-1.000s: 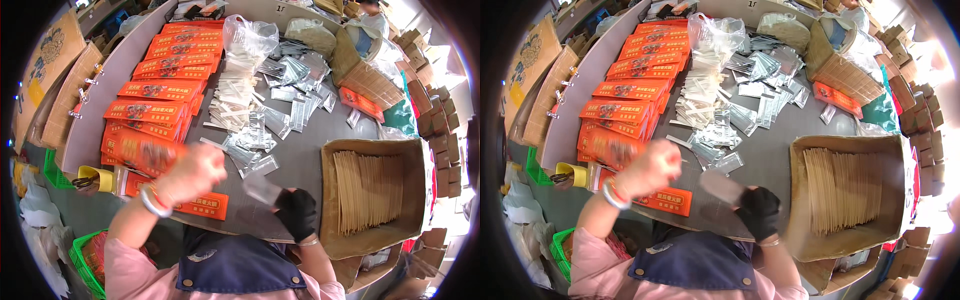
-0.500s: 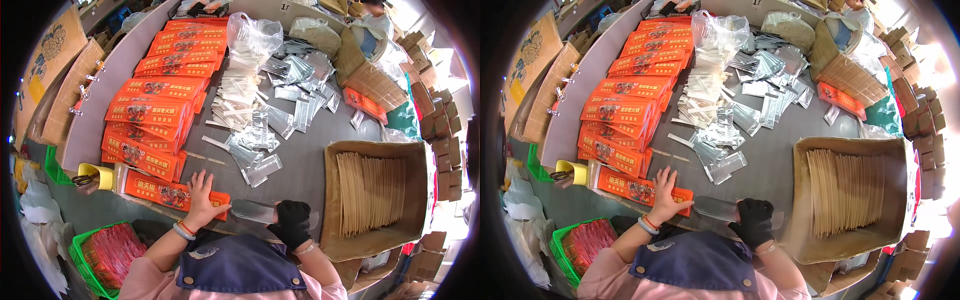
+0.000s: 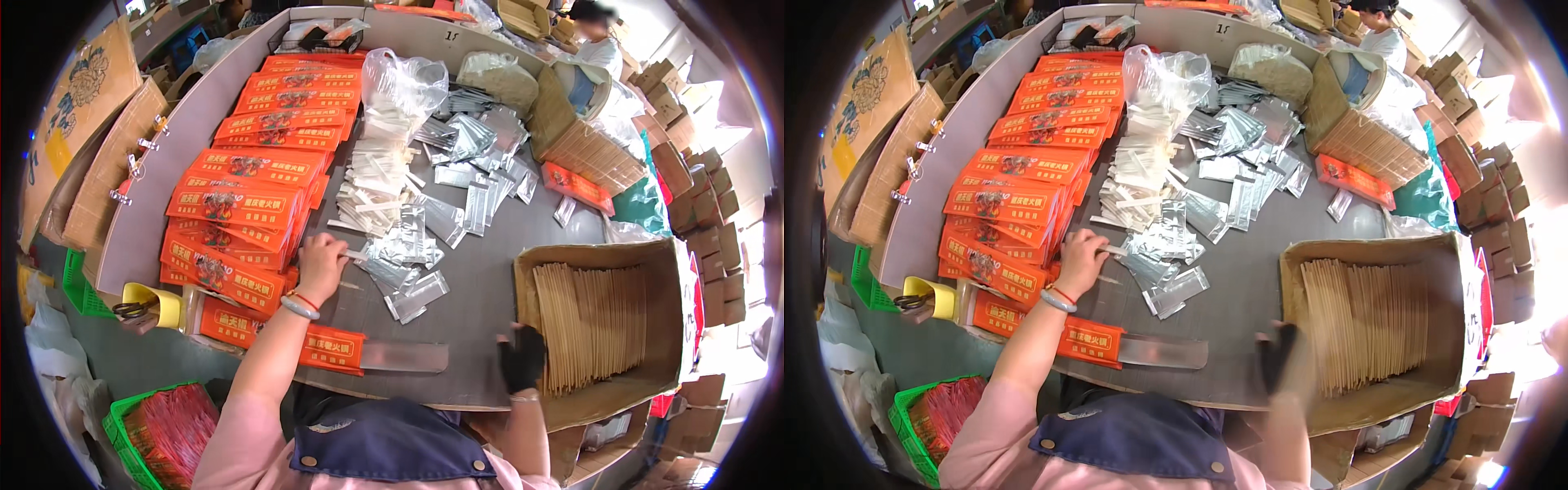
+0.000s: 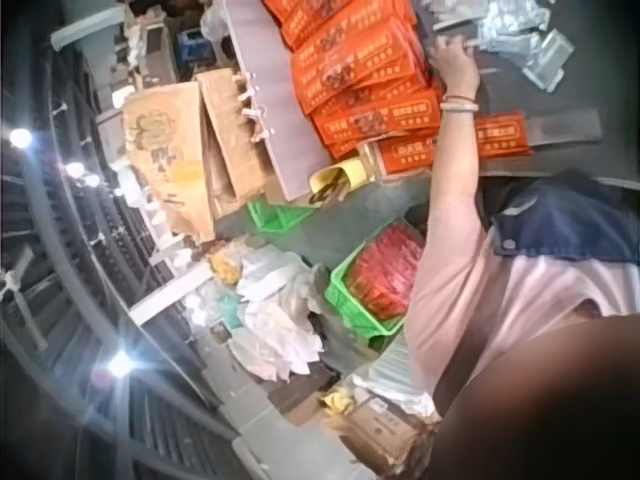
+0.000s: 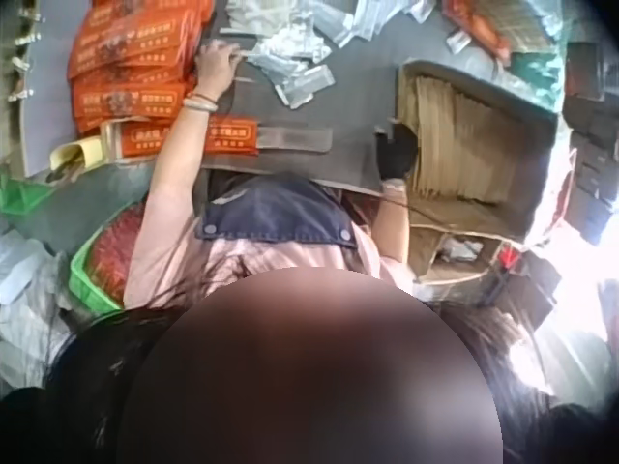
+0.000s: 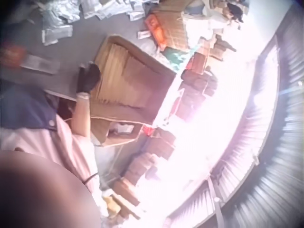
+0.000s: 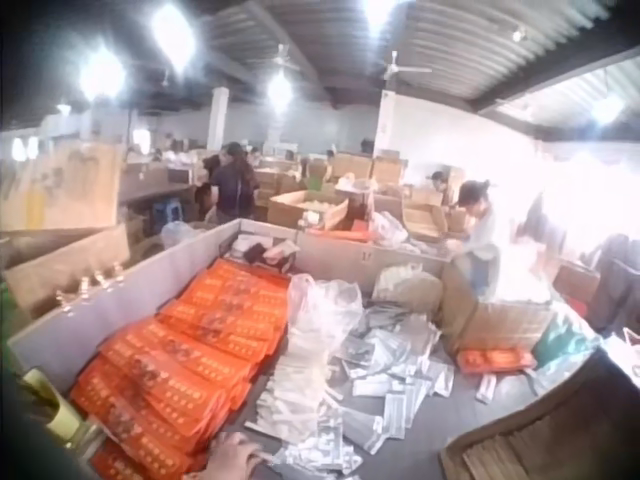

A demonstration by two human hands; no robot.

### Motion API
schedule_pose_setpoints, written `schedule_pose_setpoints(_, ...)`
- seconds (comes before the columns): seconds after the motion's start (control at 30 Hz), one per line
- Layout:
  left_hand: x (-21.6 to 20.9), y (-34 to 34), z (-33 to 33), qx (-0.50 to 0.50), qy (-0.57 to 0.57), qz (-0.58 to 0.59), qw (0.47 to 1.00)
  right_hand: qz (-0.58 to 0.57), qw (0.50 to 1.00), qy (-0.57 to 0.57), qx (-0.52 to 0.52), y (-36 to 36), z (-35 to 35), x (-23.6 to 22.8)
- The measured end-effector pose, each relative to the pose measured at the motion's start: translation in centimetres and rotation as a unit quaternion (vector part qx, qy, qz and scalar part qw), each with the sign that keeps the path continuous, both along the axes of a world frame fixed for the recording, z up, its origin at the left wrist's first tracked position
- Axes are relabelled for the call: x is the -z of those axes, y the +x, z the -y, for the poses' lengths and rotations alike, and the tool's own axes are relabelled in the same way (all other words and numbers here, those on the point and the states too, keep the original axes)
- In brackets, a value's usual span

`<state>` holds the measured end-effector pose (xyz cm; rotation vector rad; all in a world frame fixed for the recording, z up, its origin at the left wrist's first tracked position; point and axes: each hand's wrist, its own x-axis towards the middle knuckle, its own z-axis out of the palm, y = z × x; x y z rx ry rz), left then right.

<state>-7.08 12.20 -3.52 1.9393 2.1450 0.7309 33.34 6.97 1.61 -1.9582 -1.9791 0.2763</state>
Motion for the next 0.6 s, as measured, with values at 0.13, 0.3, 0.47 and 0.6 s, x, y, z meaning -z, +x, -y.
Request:
schedule_pose_setpoints(0.13, -0.1, 0.0, -0.7, 0.053, -0.058, 0.020, 0.997, 0.173, 0.958, -0.071, 0.216, 7.8, 1.0, 1.9)
schedule_pose_setpoints(0.3, 0.6, 2.9, -1.8, 0.169, 0.155, 0.065, 0.971, 0.303, 0.947, -0.043, 0.098, 10.9, 2.1, 5.5)
schedule_pose_setpoints(0.47, 0.1, 4.9, -0.3, 0.182, 0.019, 0.091, 0.979, 0.171, 0.965, -0.066, 0.189, 8.4, 2.4, 2.7)
schedule_pose_setpoints(0.6, -0.9, 6.8, 2.0, 0.168, -0.017, 0.069, 0.983, 0.244, 0.943, -0.183, 0.134, 6.2, 2.4, -0.8)
